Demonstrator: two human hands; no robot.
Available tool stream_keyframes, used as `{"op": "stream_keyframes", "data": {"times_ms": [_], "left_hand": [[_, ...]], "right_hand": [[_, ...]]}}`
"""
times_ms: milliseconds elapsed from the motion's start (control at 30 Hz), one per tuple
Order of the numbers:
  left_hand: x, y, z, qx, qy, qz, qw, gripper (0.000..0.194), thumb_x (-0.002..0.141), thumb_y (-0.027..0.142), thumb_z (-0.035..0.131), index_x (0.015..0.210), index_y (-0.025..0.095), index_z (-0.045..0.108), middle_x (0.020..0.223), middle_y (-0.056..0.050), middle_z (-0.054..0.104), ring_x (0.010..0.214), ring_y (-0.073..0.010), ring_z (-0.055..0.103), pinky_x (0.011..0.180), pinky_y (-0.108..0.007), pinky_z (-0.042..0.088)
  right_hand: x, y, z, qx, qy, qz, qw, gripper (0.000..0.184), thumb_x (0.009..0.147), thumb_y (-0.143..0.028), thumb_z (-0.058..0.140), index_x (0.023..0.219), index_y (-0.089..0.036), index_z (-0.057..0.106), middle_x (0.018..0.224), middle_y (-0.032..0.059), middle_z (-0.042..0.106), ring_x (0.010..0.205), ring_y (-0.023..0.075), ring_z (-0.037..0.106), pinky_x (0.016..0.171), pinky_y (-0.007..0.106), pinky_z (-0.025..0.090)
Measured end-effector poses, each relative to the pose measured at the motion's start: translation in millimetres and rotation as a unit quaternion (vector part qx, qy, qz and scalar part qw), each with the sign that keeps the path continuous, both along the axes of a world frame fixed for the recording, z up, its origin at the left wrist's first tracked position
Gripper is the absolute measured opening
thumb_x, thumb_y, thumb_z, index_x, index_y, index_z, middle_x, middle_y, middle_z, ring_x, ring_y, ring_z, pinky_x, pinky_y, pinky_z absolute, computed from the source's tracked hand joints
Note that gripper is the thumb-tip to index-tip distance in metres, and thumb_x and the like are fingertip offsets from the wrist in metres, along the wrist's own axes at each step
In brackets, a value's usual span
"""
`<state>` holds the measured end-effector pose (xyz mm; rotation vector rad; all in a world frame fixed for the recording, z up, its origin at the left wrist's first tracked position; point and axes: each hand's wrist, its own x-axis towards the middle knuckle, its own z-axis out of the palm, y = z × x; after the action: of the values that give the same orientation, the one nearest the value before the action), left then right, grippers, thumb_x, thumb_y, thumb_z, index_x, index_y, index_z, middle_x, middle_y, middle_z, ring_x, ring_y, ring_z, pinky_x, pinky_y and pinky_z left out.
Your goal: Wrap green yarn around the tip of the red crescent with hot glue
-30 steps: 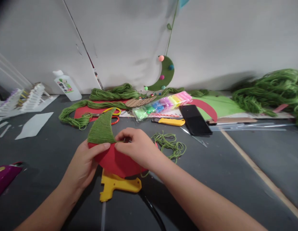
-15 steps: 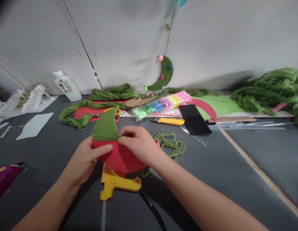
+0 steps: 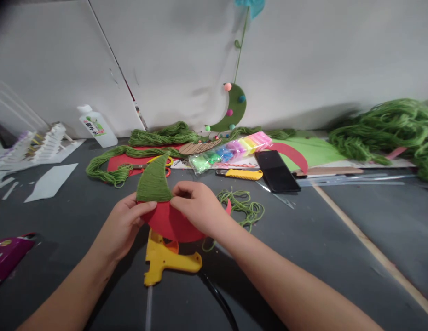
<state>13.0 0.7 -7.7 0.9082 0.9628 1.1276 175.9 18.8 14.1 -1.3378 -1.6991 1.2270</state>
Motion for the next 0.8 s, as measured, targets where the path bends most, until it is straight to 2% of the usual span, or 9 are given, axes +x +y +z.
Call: {"op": "stream_keyframes", "data": {"times_ms": [133, 567, 800], "left_hand": [[-1.3, 0.1, 0.3, 0.01, 0.0, -0.014, 1.0, 0.022, 0.074, 0.014, 0.063, 0.095, 0.018, 0.071, 0.08, -0.002, 0.073, 0.071, -0.0147, 0.064, 0.069, -0.024, 0.047], [3.5, 1.6, -4.3, 0.014, -0.016, 0.042, 0.999, 0.02, 0.074, 0.014, 0.06, 0.089, 0.02, 0.072, 0.078, 0.0, 0.072, 0.073, -0.0136, 0.063, 0.064, -0.021, 0.045], [5.3, -1.8, -5.3, 0.007, -0.016, 0.018, 1.0, 0.02, 0.072, 0.012, 0.063, 0.089, 0.019, 0.07, 0.075, 0.001, 0.071, 0.063, -0.0121, 0.061, 0.062, -0.022, 0.046]], "right_hand": [[3.5, 2.3, 0.0, -0.009, 0.006, -0.002, 1.0, 0.008, 0.07, -0.02, 0.051, 0.062, -0.019, 0.049, 0.057, -0.0057, 0.04, 0.053, 0.0092, 0.038, 0.05, 0.022, 0.028], [-2.2, -0.8, -4.1, 0.003, -0.002, -0.005, 1.0, 0.012, 0.068, -0.014, 0.047, 0.058, -0.019, 0.044, 0.056, -0.0053, 0.038, 0.055, 0.0099, 0.038, 0.051, 0.023, 0.028], [-1.7, -0.7, -4.6, 0.006, -0.001, 0.002, 1.0, 0.011, 0.068, -0.016, 0.047, 0.058, -0.019, 0.044, 0.056, -0.0058, 0.037, 0.055, 0.0096, 0.036, 0.051, 0.023, 0.027]]}}
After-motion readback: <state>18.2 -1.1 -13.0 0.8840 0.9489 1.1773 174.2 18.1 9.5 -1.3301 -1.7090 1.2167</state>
